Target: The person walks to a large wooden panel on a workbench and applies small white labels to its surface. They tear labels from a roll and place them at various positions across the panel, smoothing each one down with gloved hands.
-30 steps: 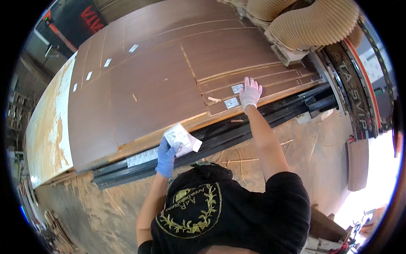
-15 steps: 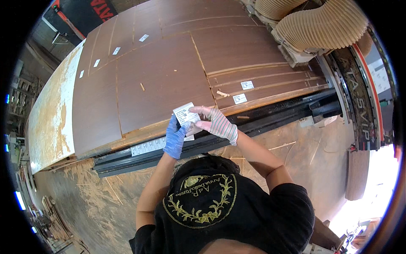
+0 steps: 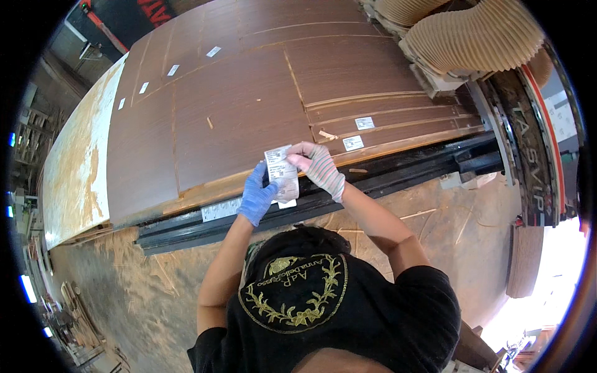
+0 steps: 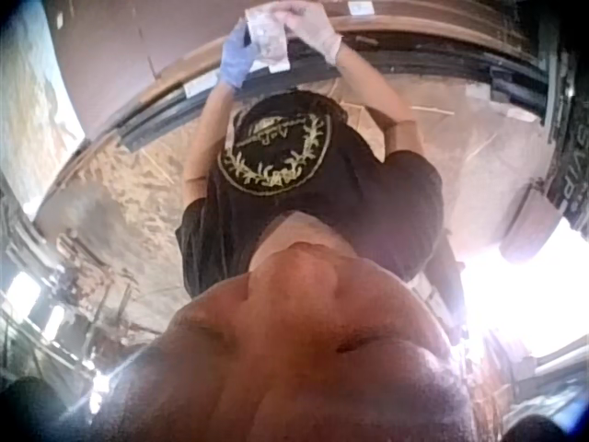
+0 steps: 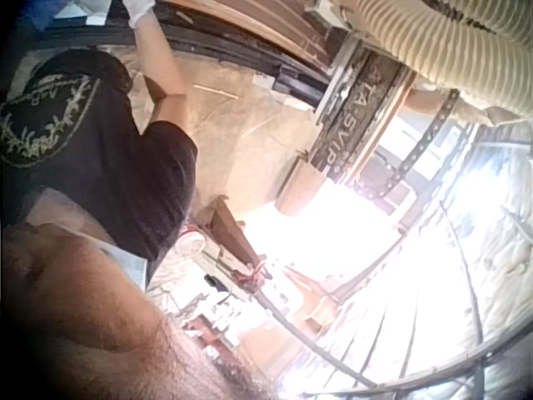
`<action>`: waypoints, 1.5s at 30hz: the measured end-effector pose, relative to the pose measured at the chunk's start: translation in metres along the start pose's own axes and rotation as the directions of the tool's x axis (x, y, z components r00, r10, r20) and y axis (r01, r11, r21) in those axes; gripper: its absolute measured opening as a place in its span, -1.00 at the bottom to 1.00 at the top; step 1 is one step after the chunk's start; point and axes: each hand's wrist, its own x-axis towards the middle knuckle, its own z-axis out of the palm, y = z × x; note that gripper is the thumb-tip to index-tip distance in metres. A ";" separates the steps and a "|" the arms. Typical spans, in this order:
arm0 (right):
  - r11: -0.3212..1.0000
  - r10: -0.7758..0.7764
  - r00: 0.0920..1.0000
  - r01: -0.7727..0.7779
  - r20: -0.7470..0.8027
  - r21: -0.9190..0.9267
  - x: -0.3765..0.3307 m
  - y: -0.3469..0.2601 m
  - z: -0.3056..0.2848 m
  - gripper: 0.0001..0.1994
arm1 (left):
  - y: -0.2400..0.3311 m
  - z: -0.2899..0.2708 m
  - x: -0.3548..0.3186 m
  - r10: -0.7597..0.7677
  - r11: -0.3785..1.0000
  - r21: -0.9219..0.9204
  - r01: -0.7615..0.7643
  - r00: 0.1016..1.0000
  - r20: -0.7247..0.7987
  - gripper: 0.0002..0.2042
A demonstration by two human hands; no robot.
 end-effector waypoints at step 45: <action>0.957 -0.108 0.862 -0.044 0.495 0.286 -0.094 -0.088 -0.146 -0.58 | 0.119 0.156 -0.113 -0.083 0.897 -0.409 -0.168 0.845 -0.528 -0.66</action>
